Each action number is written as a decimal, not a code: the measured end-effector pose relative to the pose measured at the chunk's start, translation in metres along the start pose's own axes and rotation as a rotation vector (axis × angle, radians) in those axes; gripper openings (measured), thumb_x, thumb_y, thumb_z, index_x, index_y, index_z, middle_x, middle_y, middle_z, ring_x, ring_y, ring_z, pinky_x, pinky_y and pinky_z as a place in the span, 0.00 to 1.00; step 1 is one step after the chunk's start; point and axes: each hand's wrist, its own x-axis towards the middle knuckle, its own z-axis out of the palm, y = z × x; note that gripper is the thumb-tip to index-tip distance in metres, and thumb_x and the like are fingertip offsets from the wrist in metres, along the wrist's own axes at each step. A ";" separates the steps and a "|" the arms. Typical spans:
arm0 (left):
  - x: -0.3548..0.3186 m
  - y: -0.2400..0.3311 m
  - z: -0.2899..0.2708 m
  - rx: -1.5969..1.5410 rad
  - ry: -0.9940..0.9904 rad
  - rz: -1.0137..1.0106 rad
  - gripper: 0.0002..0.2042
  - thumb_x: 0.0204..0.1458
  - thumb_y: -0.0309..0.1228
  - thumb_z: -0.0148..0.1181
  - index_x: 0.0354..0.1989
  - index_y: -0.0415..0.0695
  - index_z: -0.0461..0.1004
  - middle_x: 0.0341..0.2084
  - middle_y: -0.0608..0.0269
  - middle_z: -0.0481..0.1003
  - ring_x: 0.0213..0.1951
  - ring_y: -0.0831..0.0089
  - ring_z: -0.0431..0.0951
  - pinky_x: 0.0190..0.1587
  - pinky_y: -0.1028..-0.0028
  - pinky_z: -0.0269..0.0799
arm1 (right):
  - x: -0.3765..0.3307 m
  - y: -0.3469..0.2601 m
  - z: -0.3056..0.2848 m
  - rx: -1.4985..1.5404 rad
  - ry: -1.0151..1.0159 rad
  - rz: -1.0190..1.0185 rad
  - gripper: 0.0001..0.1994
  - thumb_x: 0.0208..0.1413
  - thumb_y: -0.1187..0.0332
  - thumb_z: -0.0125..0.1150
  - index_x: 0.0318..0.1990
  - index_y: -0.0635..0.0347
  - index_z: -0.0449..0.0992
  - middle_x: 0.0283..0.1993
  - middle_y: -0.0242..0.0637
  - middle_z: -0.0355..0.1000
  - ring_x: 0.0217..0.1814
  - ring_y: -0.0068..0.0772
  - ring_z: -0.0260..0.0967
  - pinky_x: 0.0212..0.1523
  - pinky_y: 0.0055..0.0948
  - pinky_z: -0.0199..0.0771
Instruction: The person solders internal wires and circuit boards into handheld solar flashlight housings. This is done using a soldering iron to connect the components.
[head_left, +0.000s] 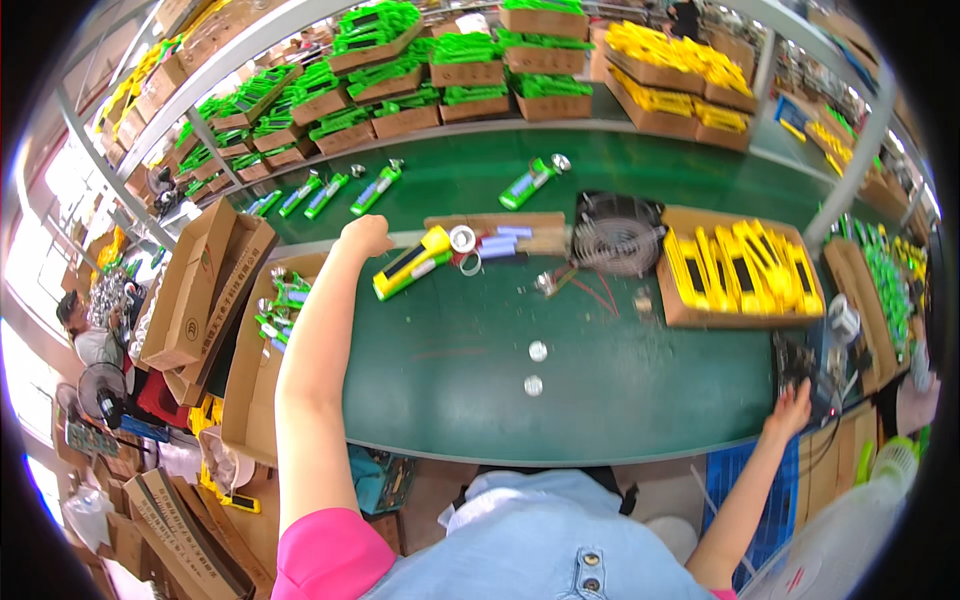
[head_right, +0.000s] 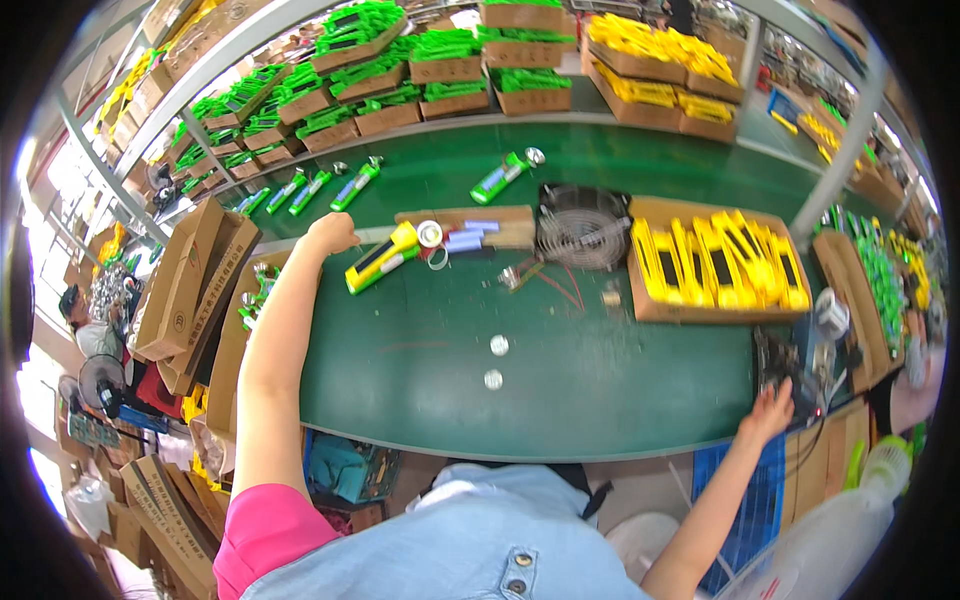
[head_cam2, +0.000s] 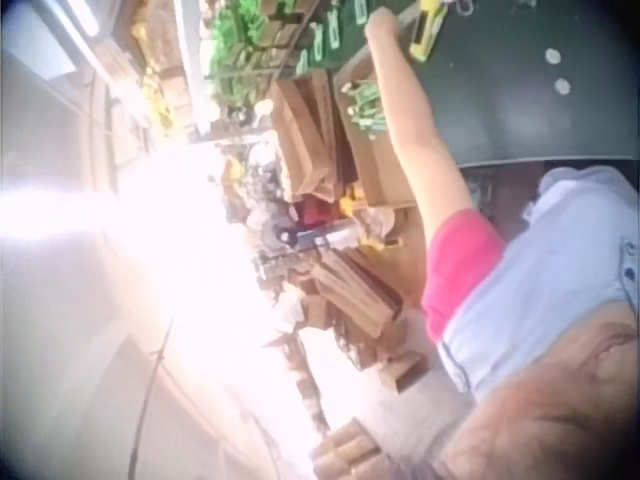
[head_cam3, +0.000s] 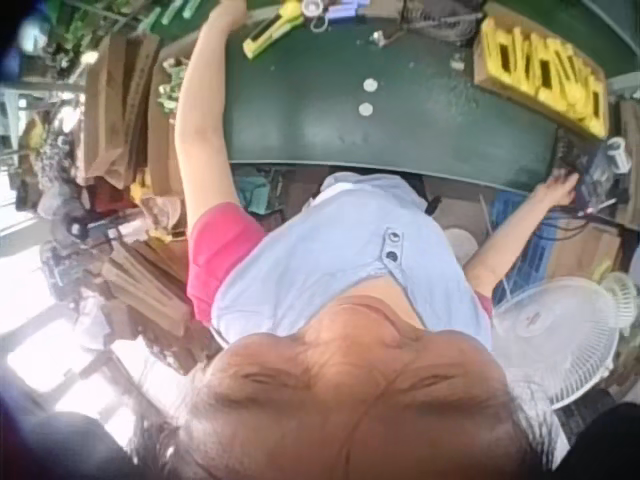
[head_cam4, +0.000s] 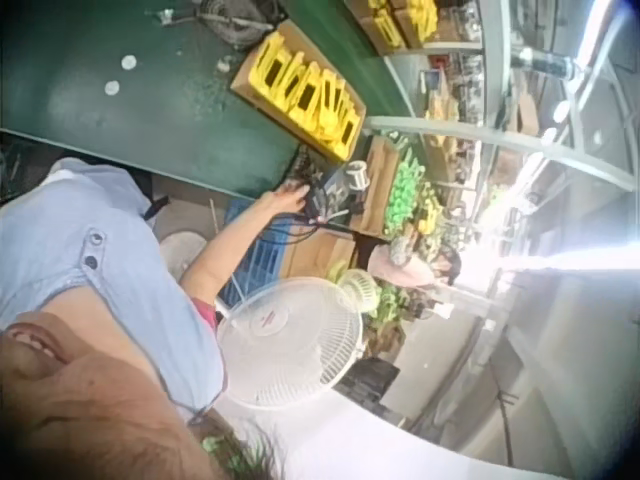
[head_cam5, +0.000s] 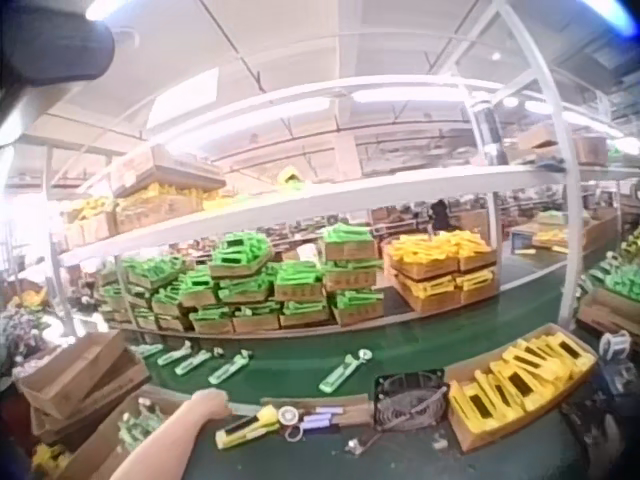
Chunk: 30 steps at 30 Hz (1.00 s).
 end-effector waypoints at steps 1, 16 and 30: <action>0.022 -0.021 0.014 0.039 0.038 -0.104 0.11 0.45 0.31 0.52 0.35 0.42 0.77 0.35 0.52 0.76 0.39 0.59 0.76 0.40 0.65 0.72 | 0.012 0.001 -0.002 -0.038 0.067 -0.064 0.22 0.47 0.60 0.63 0.48 0.58 0.67 0.42 0.33 0.67 0.41 0.25 0.63 0.33 0.20 0.65; 0.213 -0.065 0.104 -0.517 0.321 -0.536 0.25 0.47 0.46 0.52 0.52 0.46 0.65 0.44 0.52 0.71 0.46 0.55 0.71 0.47 0.61 0.67 | 0.076 -0.048 -0.038 -0.646 -0.234 0.096 0.25 0.52 0.52 0.54 0.51 0.61 0.66 0.47 0.37 0.66 0.48 0.31 0.62 0.49 0.25 0.60; -0.001 0.069 -0.007 -0.215 0.979 0.568 0.31 0.36 0.32 0.61 0.53 0.41 0.60 0.40 0.56 0.66 0.42 0.63 0.67 0.44 0.65 0.62 | 0.103 0.013 -0.005 -0.459 -0.395 -0.029 0.19 0.54 0.61 0.51 0.48 0.64 0.66 0.44 0.43 0.65 0.44 0.39 0.62 0.43 0.37 0.66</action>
